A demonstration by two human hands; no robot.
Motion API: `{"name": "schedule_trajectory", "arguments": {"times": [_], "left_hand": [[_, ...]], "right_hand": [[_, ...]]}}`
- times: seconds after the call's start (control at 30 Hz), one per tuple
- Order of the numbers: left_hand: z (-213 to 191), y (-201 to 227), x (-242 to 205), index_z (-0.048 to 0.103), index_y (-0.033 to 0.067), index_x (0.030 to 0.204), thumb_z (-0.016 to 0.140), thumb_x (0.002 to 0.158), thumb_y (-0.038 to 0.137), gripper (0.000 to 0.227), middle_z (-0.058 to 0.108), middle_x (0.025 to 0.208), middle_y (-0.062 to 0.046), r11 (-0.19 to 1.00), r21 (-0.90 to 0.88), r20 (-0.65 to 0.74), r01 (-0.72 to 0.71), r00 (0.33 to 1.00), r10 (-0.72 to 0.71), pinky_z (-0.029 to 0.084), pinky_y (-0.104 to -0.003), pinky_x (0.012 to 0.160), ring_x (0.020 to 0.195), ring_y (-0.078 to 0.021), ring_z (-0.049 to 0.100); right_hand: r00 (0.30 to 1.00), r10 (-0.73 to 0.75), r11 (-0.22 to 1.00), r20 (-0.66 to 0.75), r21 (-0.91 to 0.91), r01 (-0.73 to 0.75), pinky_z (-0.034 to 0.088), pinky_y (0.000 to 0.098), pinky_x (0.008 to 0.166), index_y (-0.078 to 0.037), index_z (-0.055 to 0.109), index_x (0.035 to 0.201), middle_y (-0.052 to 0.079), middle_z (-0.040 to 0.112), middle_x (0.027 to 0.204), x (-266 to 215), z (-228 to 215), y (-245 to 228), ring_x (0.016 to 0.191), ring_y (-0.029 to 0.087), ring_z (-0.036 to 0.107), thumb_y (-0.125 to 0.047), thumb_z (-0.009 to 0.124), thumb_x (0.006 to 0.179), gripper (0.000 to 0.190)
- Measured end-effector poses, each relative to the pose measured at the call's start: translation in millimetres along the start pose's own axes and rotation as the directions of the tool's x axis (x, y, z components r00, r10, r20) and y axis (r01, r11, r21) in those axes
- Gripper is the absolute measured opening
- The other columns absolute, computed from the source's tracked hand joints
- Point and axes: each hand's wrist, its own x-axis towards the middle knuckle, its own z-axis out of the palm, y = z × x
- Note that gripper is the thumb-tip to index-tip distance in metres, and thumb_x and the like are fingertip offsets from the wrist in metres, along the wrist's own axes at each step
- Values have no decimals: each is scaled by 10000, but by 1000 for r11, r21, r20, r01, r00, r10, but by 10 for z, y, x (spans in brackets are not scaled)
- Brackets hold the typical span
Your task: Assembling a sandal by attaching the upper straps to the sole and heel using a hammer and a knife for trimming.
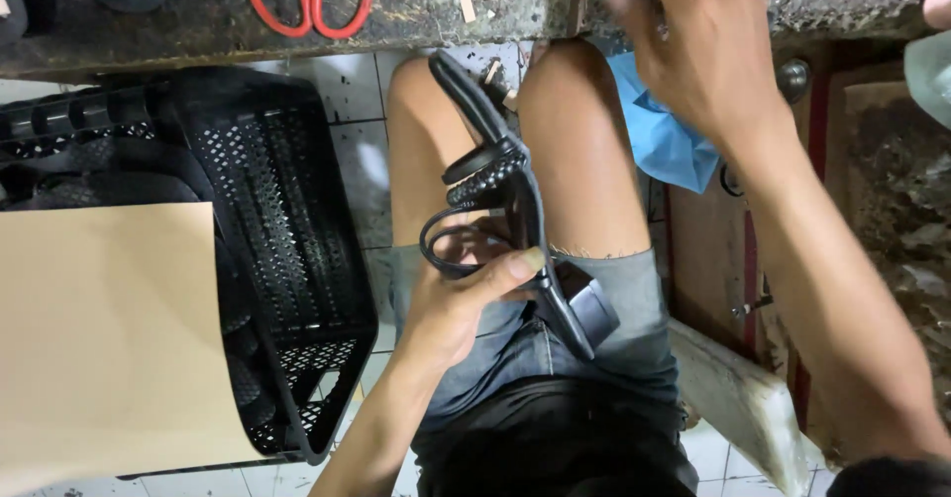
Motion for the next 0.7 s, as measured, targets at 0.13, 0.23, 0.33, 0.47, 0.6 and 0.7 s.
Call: {"name": "schedule_trajectory", "arguments": {"times": [0.13,0.23,0.33,0.47,0.6,0.7], "left_hand": [[46,-112,34,369,93,1081,719,601,97,594,500,924,-110,969,42,35,-243,970,242,508,-335,674,807,-189,547],[7,-232,80,127,142,1326,579,670,329,818,423,1152,-173,956,9,111,-294,950,291,501,-392,767,991,-236,512],[-104,-372,341,288,138,1212,500,773,469,590,510,998,-130,984,-33,-72,-177,982,174,537,-294,573,801,-191,565],[163,-199,359,630,23,876,751,654,175,295,621,708,-115,973,205,-81,-109,988,128,554,-314,453,587,-173,612],[65,-373,596,651,36,786,740,676,185,205,629,622,-99,922,375,-67,-95,989,130,550,-286,421,537,-151,621],[28,-572,784,669,104,686,728,673,192,107,597,522,-53,853,516,-146,-84,972,184,496,-254,367,494,-105,578]], "right_hand": [[861,302,704,409,514,-491,457,376,755,19,475,1144,165,577,1028,-162,-534,-784,891,264,566,-315,533,797,486],[710,351,480,610,534,-696,485,217,606,-29,520,1033,39,638,894,-545,-527,-1018,691,111,626,-337,661,657,506],[641,431,303,635,567,-766,469,274,613,-36,592,921,51,646,773,-767,-568,-1045,683,105,575,-165,682,687,282],[517,512,270,686,443,-855,475,429,543,58,629,825,200,657,671,-728,-656,-1020,629,272,637,-239,710,677,342],[356,586,256,728,251,-934,475,418,535,32,649,810,169,656,647,-995,-482,-971,619,299,643,-221,693,685,285],[401,641,274,655,293,-916,456,356,483,-50,655,688,94,605,550,-1067,-328,-965,520,220,602,-201,735,640,177]]}}
